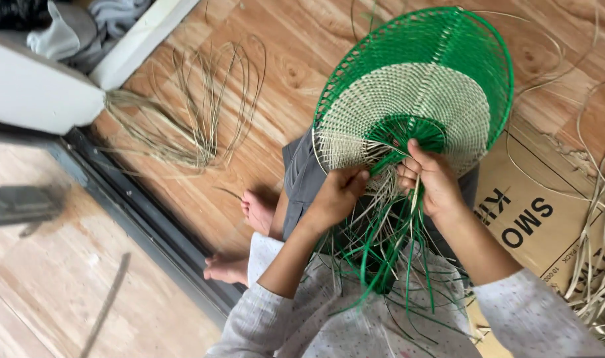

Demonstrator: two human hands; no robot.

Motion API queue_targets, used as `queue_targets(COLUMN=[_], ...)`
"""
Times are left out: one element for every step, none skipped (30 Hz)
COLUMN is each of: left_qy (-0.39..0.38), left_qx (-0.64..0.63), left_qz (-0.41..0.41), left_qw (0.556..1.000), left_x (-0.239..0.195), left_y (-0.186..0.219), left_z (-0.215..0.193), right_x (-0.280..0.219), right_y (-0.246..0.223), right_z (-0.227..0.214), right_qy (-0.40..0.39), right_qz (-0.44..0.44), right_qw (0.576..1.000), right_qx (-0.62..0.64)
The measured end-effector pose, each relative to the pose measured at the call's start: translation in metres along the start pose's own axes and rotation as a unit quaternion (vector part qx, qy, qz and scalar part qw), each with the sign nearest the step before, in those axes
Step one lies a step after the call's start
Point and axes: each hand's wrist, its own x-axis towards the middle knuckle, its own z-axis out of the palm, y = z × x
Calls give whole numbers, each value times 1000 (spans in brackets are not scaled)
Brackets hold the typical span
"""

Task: The person sits on the floor and weaves green and natural-colored plastic strips into a round basket. They interlace the strips by hand, working on the rim and sides of the basket.

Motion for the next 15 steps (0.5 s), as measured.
queue_targets(left_qy=[31, 42, 42, 41, 50, 36, 23, 26, 11, -6, -5, -20, -36, -34, -55], left_qx=[28, 21, 16, 13, 9, 1, -7, -13, -32, -52, -57, -54, -51, -54, -36], left_qz=[-15, -19, -14, -5, -6, -6, -5, -4, -3, -1, 1, -13, -27, -26, -42], left_qw=[999, 999, 999, 999, 999, 999, 1000, 1000, 999, 999, 998, 998, 998, 998, 997], left_x=[-6, -6, -6, -1, -1, 2, 5, 8, 12, 17, 20, 22, 25, 23, 21], left_y=[-5, 0, 6, 14, 18, 24, 29, 32, 36, 39, 40, 42, 44, 47, 51], left_z=[-2, -7, -13, -19, -24, -30, -34, -37, -40, -42, -41, -42, -43, -40, -37], right_x=[5, 6, 7, 10, 9, 8, 6, 6, 6, 5, 0, -3, -7, -6, -5], right_y=[4, 4, 4, 1, 0, -3, -6, -7, -8, -8, -9, -8, -7, -6, -4], right_z=[3, 5, 7, 10, 8, 6, 3, 3, 2, 1, 3, 6, 9, 9, 9], right_qy=[-13, -15, -25, -36, -40, -43, -46, -45, -47, -47, -46, -29, -14, -15, -6], right_qz=[-43, -33, -47, -65, -59, -69, -79, -78, -82, -87, -87, -126, -166, -165, -192], right_qw=[998, 998, 995, 990, 989, 983, 976, 975, 975, 976, 975, 966, 955, 954, 951], right_qx=[-44, -52, -87, -121, -127, -163, -199, -205, -200, -194, -200, -223, -245, -249, -244])
